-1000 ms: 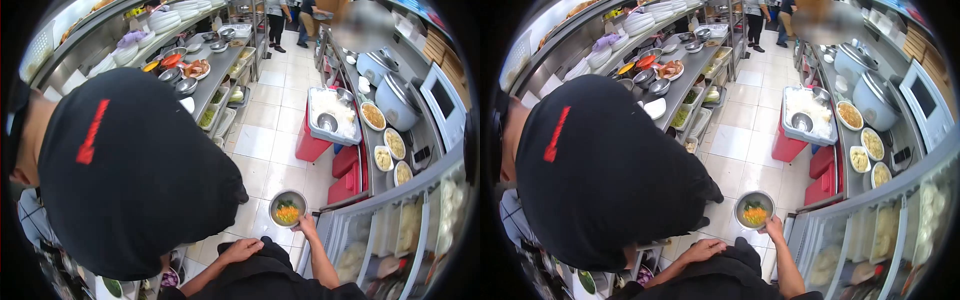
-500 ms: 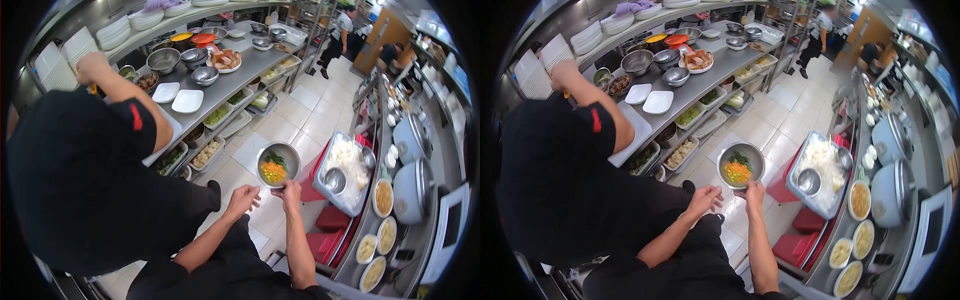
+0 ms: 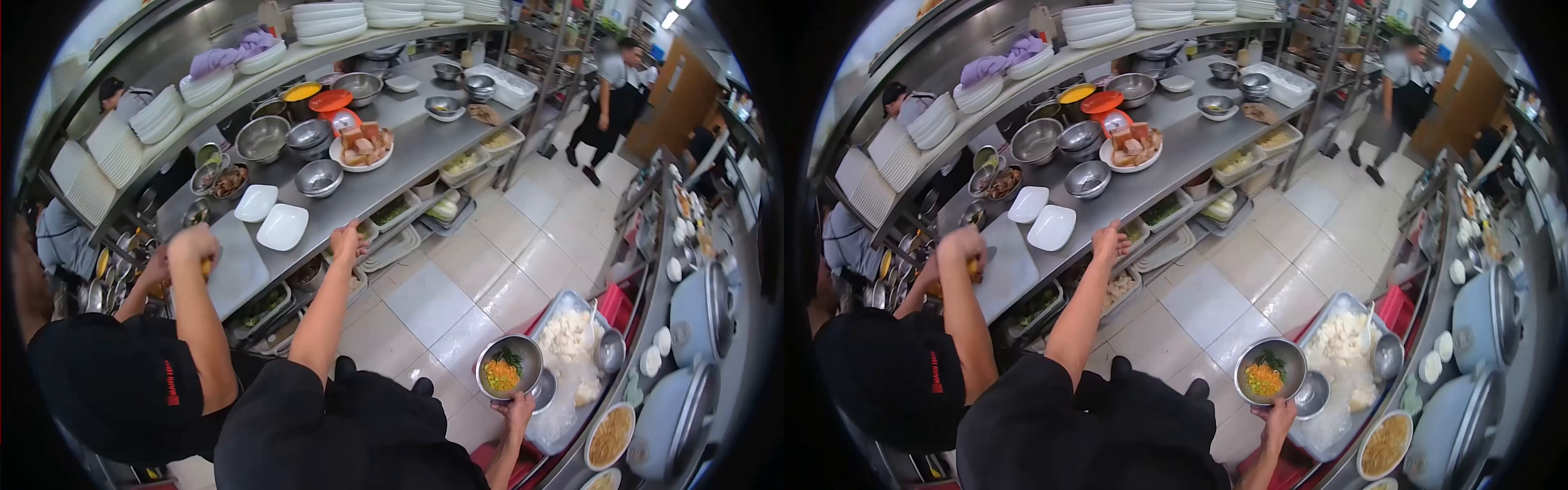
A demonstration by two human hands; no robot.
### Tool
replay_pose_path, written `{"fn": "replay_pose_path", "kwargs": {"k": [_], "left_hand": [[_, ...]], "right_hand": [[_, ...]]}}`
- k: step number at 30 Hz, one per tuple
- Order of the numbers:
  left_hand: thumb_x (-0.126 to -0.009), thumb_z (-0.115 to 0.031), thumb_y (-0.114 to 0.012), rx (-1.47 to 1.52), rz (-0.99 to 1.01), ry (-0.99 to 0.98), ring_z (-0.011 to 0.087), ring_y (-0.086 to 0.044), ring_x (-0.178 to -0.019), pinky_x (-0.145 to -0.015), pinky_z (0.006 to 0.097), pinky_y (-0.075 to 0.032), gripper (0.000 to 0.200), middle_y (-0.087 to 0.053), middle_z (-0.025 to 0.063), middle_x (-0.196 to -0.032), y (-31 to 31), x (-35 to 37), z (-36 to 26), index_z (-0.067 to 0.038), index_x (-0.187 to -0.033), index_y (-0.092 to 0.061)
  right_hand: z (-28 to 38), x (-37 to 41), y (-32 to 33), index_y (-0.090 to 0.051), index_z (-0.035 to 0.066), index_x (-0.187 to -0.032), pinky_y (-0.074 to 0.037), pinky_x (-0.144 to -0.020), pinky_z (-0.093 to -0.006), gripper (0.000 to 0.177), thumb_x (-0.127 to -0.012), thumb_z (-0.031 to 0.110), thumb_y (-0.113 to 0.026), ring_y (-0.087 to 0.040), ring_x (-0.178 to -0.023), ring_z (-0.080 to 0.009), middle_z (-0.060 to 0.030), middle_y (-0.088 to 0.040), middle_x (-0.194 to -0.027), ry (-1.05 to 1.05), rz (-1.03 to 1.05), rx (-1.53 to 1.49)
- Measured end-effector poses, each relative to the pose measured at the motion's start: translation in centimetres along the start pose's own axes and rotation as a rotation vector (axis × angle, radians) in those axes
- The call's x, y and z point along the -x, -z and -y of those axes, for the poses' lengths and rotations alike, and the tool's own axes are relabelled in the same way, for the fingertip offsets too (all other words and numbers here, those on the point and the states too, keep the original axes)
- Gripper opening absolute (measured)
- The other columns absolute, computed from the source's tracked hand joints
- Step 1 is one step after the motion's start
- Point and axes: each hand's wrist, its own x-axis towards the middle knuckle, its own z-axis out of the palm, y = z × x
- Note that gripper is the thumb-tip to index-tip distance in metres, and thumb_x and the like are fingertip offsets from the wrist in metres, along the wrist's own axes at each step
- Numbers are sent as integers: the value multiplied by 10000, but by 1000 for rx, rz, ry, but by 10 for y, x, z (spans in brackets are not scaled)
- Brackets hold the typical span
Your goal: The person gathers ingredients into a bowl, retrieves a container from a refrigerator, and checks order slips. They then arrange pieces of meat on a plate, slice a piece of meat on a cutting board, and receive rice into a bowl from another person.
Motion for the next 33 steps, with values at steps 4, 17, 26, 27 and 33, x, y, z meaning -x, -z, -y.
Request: {"fn": "replay_pose_path", "kwargs": {"k": [4, 17, 26, 27, 33], "left_hand": [[-798, -338, -648, 148, -207, 58, 265, -612, -552, -368, 342, -449, 496, -587, 173, -778, 9, -39, -36, 83, -1005, -489], [-792, -97, -483, -231, -534, -56, 223, -593, -419, -341, 295, -428, 231, -609, 167, -568, 35, -170, -82, 109, -762, -582], [-755, -53, -395, 546, -159, -5, 372, -664, -748, -467, 320, -541, 319, -585, 273, -941, 62, -167, -87, 108, -1026, -447], [-750, -53, -387, 519, -220, -35, 373, -660, -757, -480, 331, -551, 374, -569, 267, -976, 57, -156, -93, 98, -1090, -423], [-755, -66, -412, 235, -644, -176, 252, -587, -507, -347, 325, -495, 449, -568, 179, -832, 4, -66, -117, 25, -1195, -405]], "right_hand": [[35, -66, -39, -499, -71, -1042, -556, -423, -306, 277, -816, 64, -408, -630, -549, -251, -177, -616, -817, 1, 180, 23], [132, -206, -236, -519, -77, -1017, -550, -422, -285, 269, -806, 44, -405, -636, -521, -232, -175, -630, -763, -19, 484, 278], [178, -274, -355, -515, -102, -1058, -571, -468, -299, 306, -807, 55, -438, -635, -609, -230, -171, -611, -850, -148, 731, 374], [180, -284, -370, -513, -105, -1062, -571, -473, -300, 309, -812, 63, -444, -635, -618, -229, -173, -610, -852, -125, 791, 396], [223, -305, -482, -512, -86, -1088, -516, -440, -275, 311, -843, 92, -439, -611, -525, -201, -160, -619, -803, 12, 1216, 602]]}}
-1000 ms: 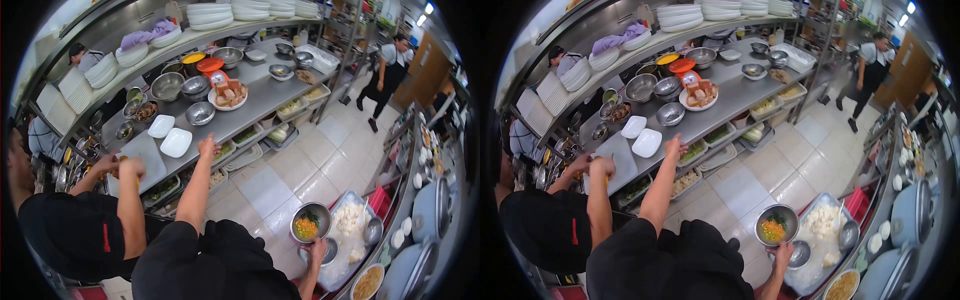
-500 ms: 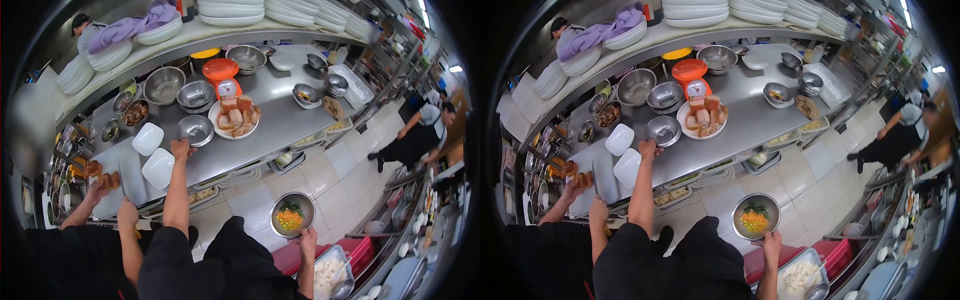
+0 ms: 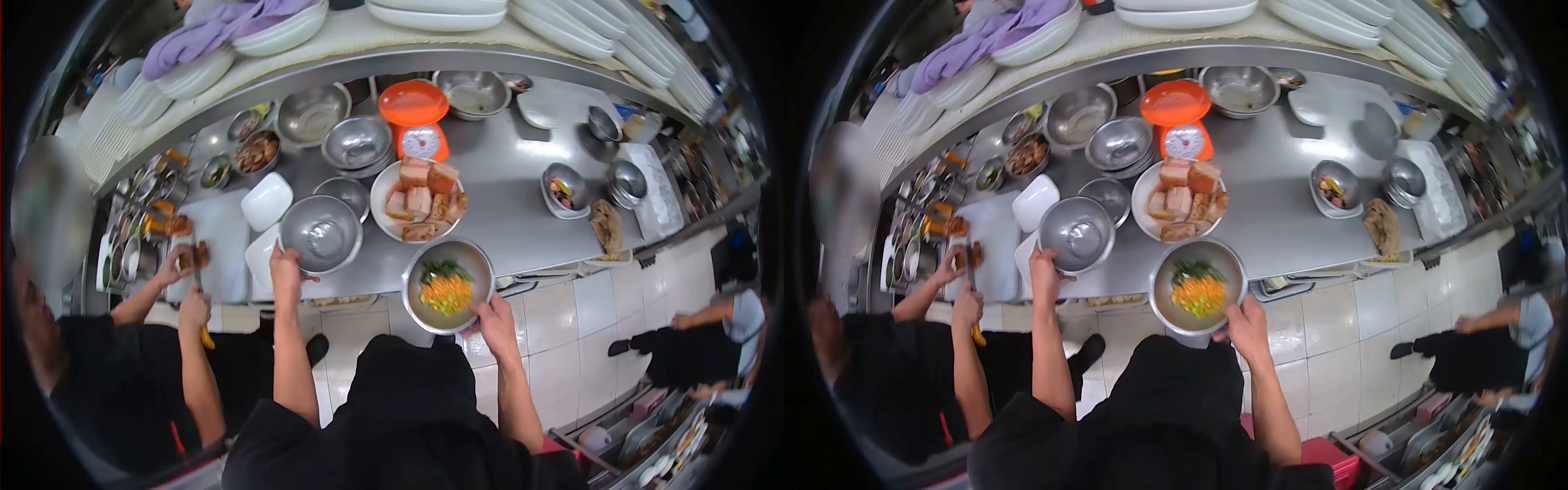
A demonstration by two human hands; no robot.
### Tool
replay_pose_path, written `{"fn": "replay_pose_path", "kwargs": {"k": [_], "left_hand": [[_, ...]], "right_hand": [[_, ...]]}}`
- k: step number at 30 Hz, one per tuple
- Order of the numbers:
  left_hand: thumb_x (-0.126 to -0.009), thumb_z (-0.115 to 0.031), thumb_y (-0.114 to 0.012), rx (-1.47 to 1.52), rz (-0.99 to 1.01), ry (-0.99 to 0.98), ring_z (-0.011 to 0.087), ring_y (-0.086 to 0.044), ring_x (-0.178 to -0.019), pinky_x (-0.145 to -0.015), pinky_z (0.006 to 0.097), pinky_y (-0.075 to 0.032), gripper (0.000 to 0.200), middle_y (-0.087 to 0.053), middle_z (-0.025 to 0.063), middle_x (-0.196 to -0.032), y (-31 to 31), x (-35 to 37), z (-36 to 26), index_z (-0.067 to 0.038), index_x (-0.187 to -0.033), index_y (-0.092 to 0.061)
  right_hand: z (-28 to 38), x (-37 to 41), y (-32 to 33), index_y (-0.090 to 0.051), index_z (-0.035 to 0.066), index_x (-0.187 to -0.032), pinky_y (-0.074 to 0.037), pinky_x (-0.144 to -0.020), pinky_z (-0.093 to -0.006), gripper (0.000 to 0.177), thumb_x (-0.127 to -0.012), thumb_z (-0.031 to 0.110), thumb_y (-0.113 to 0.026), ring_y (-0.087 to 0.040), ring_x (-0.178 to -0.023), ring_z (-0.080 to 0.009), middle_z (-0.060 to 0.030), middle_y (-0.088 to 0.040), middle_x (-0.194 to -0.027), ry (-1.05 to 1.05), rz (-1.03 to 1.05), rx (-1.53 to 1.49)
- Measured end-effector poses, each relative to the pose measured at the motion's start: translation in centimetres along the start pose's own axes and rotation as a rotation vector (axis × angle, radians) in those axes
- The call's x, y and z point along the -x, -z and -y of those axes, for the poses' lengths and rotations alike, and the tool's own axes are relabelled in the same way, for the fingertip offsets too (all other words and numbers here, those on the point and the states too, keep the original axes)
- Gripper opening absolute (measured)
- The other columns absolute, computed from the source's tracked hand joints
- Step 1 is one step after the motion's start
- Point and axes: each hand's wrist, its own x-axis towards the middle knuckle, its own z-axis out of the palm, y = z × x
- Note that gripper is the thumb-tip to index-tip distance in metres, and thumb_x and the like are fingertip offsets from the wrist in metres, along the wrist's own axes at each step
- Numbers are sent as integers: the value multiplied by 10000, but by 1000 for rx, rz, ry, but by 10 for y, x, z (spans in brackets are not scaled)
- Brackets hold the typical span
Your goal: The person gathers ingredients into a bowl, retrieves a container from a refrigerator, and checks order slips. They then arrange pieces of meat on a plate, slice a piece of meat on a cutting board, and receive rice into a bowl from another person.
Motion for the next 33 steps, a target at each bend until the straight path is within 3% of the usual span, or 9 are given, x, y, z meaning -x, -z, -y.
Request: {"fn": "replay_pose_path", "kwargs": {"k": [2, 4, 9, 15, 19, 21, 26, 28, 33], "left_hand": [[-777, -87, -438, -242, -90, -8, 211, -514, -373, -283, 313, -425, 375, -534, 134, -613, 8, 24, 25, 49, -1125, -473], [-810, -79, -434, -402, -141, -42, 197, -487, -347, -293, 310, -401, 276, -499, 89, -531, -7, 54, 47, 51, -1030, -538], [-884, -117, -424, -57, -149, 55, 162, -520, -379, -276, 278, -387, 211, -563, 86, -589, -35, 88, 95, 11, -995, -549], [-888, -122, -429, 29, -150, 94, 166, -567, -456, -336, 277, -448, 225, -597, 101, -687, -42, 104, 104, 31, -1007, -542], [-768, -32, -433, -8, -156, 132, 183, -557, -442, -347, 288, -438, 272, -601, 105, -655, -39, 109, 112, 55, -992, -562], [-771, -44, -444, -298, -1, 210, 173, -550, -447, -361, 296, -436, 271, -602, 105, -664, -46, 113, 120, 43, -981, -591], [-766, -79, -471, -420, 299, 206, 183, -563, -474, -407, 315, -457, 325, -603, 106, -668, -96, 136, 130, -5, -1047, -616], [-758, -90, -478, -350, 390, 325, 185, -562, -484, -417, 317, -461, 349, -605, 117, -685, -95, 145, 130, -9, -1069, -613], [-725, -80, -481, -400, 162, 254, 185, -540, -432, -367, 311, -433, 345, -596, 115, -638, -29, 168, 110, 2, -1029, -622]], "right_hand": [[25, -26, -14, -507, -99, -1060, -505, -438, -280, 299, -846, 99, -440, -604, -490, -185, -150, -621, -759, 1, 133, 87], [36, -53, -33, -505, -100, -1036, -510, -442, -289, 290, -841, 107, -448, -613, -499, -192, -157, -619, -736, 22, 281, 142], [16, -94, -74, -475, -100, -1003, -521, -447, -317, 281, -828, 118, -460, -629, -506, -222, -182, -614, -683, -3, 530, 383], [16, -101, -68, -407, -97, -1062, -525, -439, -330, 305, -810, 68, -459, -620, -483, -232, -198, -606, -653, 27, 533, 448], [33, -101, -26, -404, -78, -1080, -526, -431, -323, 296, -813, 42, -447, -620, -485, -229, -199, -609, -672, 32, 444, 233], [42, -102, -5, -403, -73, -1090, -527, -430, -320, 297, -816, 36, -439, -621, -489, -228, -199, -611, -685, 29, 377, 210], [60, -107, -26, -375, -66, -1163, -533, -429, -328, 366, -817, 37, -435, -627, -495, -236, -210, -619, -719, 31, 332, 334], [38, -121, -51, -367, -64, -1179, -535, -432, -335, 382, -818, 40, -436, -631, -501, -243, -212, -620, -723, 42, 390, 360], [14, -120, -78, -357, -48, -1216, -543, -447, -344, 416, -821, 51, -440, -640, -516, -261, -216, -624, -741, -21, 371, 387]]}}
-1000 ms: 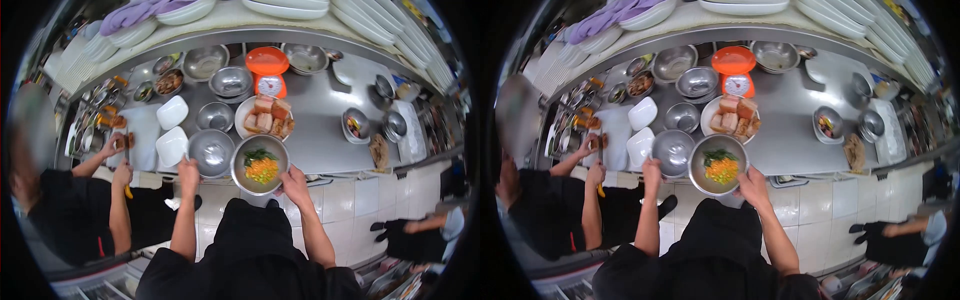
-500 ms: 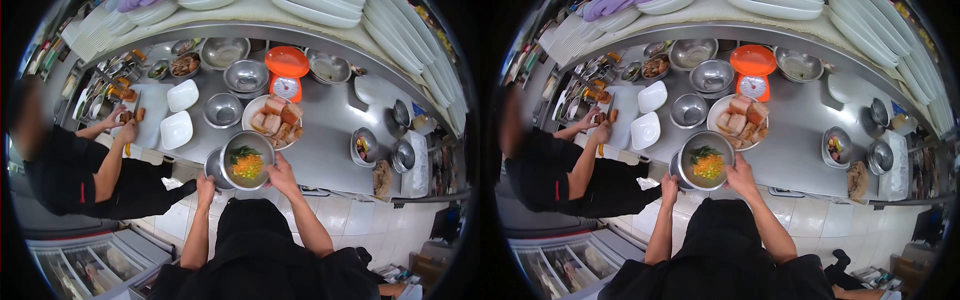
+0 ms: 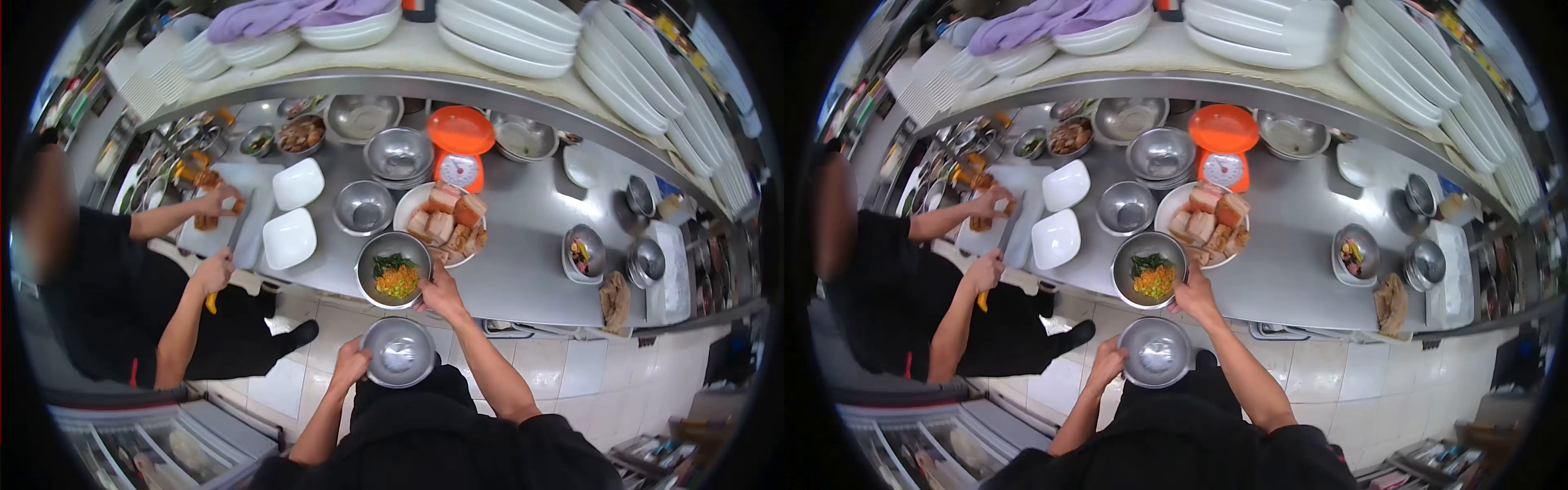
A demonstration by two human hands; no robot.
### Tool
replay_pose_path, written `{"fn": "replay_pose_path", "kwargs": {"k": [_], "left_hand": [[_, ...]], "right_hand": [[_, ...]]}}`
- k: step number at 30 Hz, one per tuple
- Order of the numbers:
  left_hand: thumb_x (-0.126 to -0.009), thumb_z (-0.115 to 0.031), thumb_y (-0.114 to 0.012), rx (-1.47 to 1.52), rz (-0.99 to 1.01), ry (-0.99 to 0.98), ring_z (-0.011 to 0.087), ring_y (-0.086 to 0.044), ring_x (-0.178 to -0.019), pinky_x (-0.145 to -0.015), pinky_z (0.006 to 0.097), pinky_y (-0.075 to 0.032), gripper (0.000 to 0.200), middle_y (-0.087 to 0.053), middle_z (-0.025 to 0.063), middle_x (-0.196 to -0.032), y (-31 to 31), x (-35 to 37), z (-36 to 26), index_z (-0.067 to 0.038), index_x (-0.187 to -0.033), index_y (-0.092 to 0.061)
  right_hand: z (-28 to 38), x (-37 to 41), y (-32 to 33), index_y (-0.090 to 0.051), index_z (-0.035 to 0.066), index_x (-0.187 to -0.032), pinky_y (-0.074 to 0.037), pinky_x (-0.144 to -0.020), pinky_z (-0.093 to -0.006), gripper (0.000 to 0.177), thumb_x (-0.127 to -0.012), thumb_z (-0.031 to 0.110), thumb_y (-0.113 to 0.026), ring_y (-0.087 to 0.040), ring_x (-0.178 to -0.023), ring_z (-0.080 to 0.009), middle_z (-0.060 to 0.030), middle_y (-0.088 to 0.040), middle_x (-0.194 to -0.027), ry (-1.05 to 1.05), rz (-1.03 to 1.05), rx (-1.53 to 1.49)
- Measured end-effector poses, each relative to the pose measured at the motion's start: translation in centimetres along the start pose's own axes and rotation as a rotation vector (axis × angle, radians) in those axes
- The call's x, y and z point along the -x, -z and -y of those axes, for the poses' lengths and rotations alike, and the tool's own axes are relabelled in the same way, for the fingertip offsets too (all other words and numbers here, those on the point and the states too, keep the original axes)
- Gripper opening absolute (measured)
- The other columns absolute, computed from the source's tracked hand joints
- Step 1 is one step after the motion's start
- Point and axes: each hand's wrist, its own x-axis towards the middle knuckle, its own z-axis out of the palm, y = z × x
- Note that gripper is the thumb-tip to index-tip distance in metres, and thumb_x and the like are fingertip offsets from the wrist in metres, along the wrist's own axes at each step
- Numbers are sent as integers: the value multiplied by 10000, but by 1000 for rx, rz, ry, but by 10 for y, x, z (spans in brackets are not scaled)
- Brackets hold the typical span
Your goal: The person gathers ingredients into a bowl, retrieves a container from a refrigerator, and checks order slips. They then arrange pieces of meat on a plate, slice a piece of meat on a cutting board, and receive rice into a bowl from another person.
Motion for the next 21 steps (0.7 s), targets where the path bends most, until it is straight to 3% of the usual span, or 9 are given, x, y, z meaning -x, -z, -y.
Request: {"fn": "replay_pose_path", "kwargs": {"k": [4, 5, 6, 7, 8, 14, 19, 20, 21], "left_hand": [[-729, -92, -473, 68, -111, -54, 196, -528, -393, -376, 323, -447, 301, -586, 141, -595, 1, -5, -9, 21, -963, -625], [-740, -105, -476, -139, -156, -203, 190, -541, -412, -405, 336, -460, 272, -586, 151, -583, -11, -35, 33, 26, -925, -624], [-750, -125, -486, -76, -55, -131, 195, -574, -454, -445, 350, -470, 259, -592, 145, -579, -27, -23, -15, 29, -910, -620], [-761, -138, -494, -99, -10, -285, 198, -598, -482, -473, 354, -475, 267, -582, 130, -552, -47, -31, -26, 45, -919, -605], [-774, -148, -509, -39, 116, -130, 208, -605, -485, -481, 359, -478, 303, -581, 141, -541, -68, -39, -42, 72, -972, -575], [-853, -285, -549, -49, 415, -199, 241, -631, -495, -520, 377, -519, 503, -624, 196, -646, -183, -92, -97, 78, -1193, -476], [-833, -469, -579, -434, 406, -264, 285, -660, -669, -668, 382, -522, 512, -669, 159, -754, -141, -85, -190, 11, -1002, -636], [-816, -508, -588, -508, 119, -739, 239, -660, -716, -678, 343, -518, 560, -652, 104, -745, -114, -79, -215, 4, -1039, -631], [-786, -408, -666, -403, 20, -578, 246, -647, -804, -743, 345, -498, 446, -664, 88, -803, -87, -74, -260, -30, -1022, -639]], "right_hand": [[-12, 29, 35, -371, -48, -1177, -540, -442, -326, 377, -822, 52, -448, -634, -509, -250, -204, -623, -733, 4, -132, -205], [-9, 40, 46, -376, -52, -1159, -538, -440, -319, 359, -822, 49, -450, -629, -501, -246, -199, -623, -734, 38, -174, -260], [-4, 56, 57, -379, -60, -1142, -533, -432, -316, 345, -821, 46, -450, -626, -501, -242, -198, -621, -747, 64, -279, -250], [3, 71, 70, -381, -67, -1126, -527, -423, -312, 331, -821, 43, -451, -622, -501, -237, -198, -619, -760, 95, -371, -233], [6, 83, 83, -358, -64, -1169, -517, -415, -297, 383, -822, 54, -470, -612, -491, -231, -205, -618, -800, 77, -444, -250], [-17, 114, 135, -390, -24, -1190, -503, -378, -276, 404, -796, 43, -448, -612, -535, -225, -162, -603, -812, 170, -690, -442], [-50, 115, 168, -299, -33, -1237, -510, -359, -302, 474, -781, 24, -417, -583, -444, -243, -190, -584, -759, 80, -776, -524], [-53, 116, 173, -299, -33, -1237, -510, -359, -302, 474, -781, 24, -417, -583, -444, -243, -190, -584, -759, 84, -736, -528], [-55, 118, 179, -287, -31, -1238, -506, -352, -300, 480, -779, 22, -416, -579, -432, -248, -196, -583, -756, 85, -687, -534]]}}
